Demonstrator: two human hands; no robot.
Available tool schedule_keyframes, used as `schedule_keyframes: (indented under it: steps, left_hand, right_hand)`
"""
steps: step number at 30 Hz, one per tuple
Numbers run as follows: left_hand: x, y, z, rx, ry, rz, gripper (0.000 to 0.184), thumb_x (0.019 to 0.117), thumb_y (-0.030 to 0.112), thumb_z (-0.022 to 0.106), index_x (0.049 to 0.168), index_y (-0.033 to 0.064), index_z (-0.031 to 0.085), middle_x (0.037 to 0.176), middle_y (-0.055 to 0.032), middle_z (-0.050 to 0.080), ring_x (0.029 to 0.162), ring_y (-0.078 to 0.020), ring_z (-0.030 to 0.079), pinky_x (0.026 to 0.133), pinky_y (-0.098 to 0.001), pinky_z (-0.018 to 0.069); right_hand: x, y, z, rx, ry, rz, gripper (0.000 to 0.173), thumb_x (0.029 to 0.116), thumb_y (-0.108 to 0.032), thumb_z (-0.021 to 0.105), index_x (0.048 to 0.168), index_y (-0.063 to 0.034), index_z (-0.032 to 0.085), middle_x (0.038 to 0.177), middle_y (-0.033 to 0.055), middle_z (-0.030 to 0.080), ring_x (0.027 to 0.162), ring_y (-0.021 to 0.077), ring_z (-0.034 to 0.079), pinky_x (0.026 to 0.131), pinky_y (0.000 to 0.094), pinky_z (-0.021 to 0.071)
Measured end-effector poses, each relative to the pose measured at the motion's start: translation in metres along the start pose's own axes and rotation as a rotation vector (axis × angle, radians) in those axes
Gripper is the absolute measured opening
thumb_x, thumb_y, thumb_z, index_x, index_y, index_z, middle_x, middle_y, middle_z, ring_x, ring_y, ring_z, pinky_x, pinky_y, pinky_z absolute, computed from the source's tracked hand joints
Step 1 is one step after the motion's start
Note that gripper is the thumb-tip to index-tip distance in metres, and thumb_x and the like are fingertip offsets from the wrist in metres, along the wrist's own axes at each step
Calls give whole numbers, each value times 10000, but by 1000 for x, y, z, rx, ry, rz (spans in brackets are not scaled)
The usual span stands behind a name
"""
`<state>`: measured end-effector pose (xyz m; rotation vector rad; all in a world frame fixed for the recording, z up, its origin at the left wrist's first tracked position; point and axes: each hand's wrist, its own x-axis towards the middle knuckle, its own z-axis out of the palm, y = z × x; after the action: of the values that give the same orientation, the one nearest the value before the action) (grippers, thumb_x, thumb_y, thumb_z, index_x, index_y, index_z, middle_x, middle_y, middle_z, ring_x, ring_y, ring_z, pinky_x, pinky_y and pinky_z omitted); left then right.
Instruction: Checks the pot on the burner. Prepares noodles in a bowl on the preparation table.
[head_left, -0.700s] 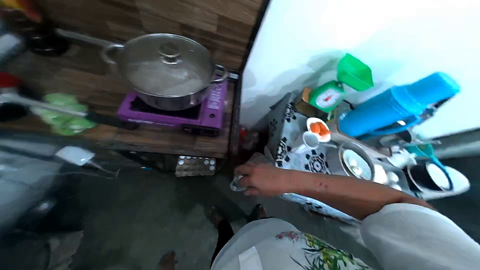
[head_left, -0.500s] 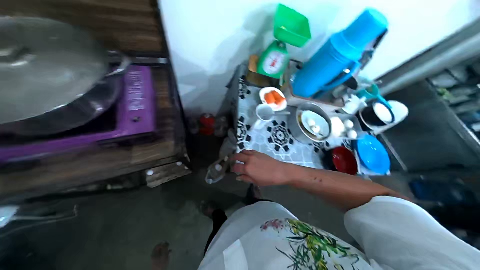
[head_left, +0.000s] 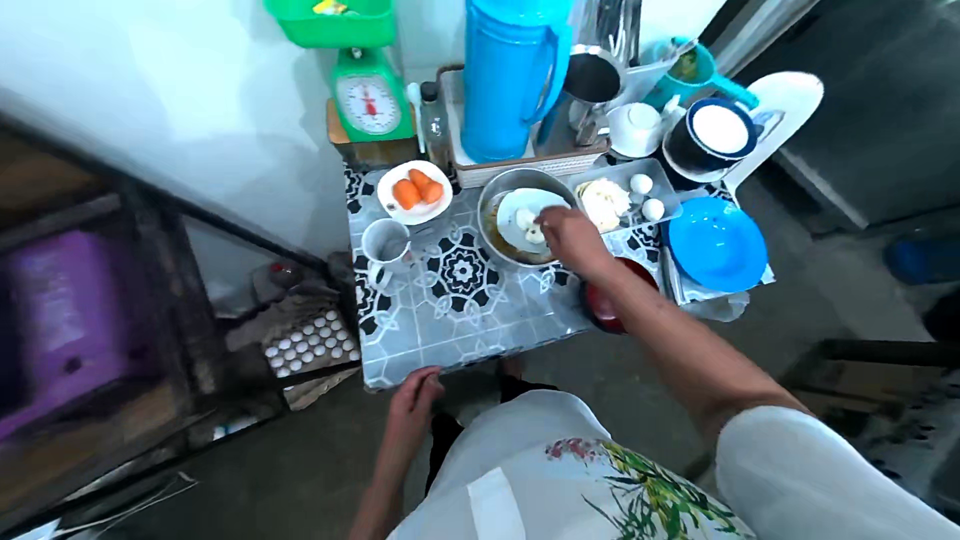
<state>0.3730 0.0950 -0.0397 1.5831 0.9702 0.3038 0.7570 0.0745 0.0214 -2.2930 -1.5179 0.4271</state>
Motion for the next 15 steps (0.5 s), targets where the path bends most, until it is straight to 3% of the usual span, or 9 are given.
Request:
schedule_keyframes:
  steps: [4, 7, 9, 11, 15]
  left_hand:
    - [22, 19, 48, -32, -89, -27, 300, 1060, 131, 476, 1243, -36, 644, 1017, -104, 712, 889, -117, 689, 858, -316, 579]
    - [24, 22, 58, -39, -84, -33, 301, 1058, 141, 489, 1244, -37, 646, 1064, -119, 715, 929, -128, 701, 887, -322, 581]
    - [23, 19, 55, -49, -44, -38, 290, 1055, 119, 491, 1237, -45, 645, 1086, -119, 715, 932, -112, 706, 893, -303, 586]
    - [22, 12, 47, -49, 3, -46, 283, 1052, 99, 490, 1231, -61, 642, 1071, -123, 713, 925, -113, 705, 888, -300, 586]
    - [29, 3, 30, -41, 52, -83, 288, 1056, 96, 471, 1226, -71, 632, 1021, -117, 703, 886, -105, 689, 860, -294, 581]
  right_hand:
    - [77, 58, -12, -15, -236, 186, 368, 1074, -172, 476, 1396, -29, 582, 1300, 279, 637, 1205, 484, 615, 988, 681, 470]
    - [105, 73, -9, -72, -362, 215, 313, 1033, -196, 543, 1256, -5, 654, 1206, 279, 663, 1146, 476, 632, 898, 704, 484]
    - [110, 65, -12, -140, -363, 281, 242, 977, -202, 606, 1105, -14, 692, 1127, 256, 681, 1080, 461, 652, 800, 696, 499]
    - [109, 58, -17, -154, -336, 346, 223, 949, -211, 642, 1060, -25, 695, 1109, 244, 686, 1060, 452, 660, 766, 683, 503]
    - [98, 76, -22, 75, -261, 266, 229, 968, -161, 650, 1089, 23, 714, 1095, 263, 685, 1066, 442, 649, 893, 665, 486]
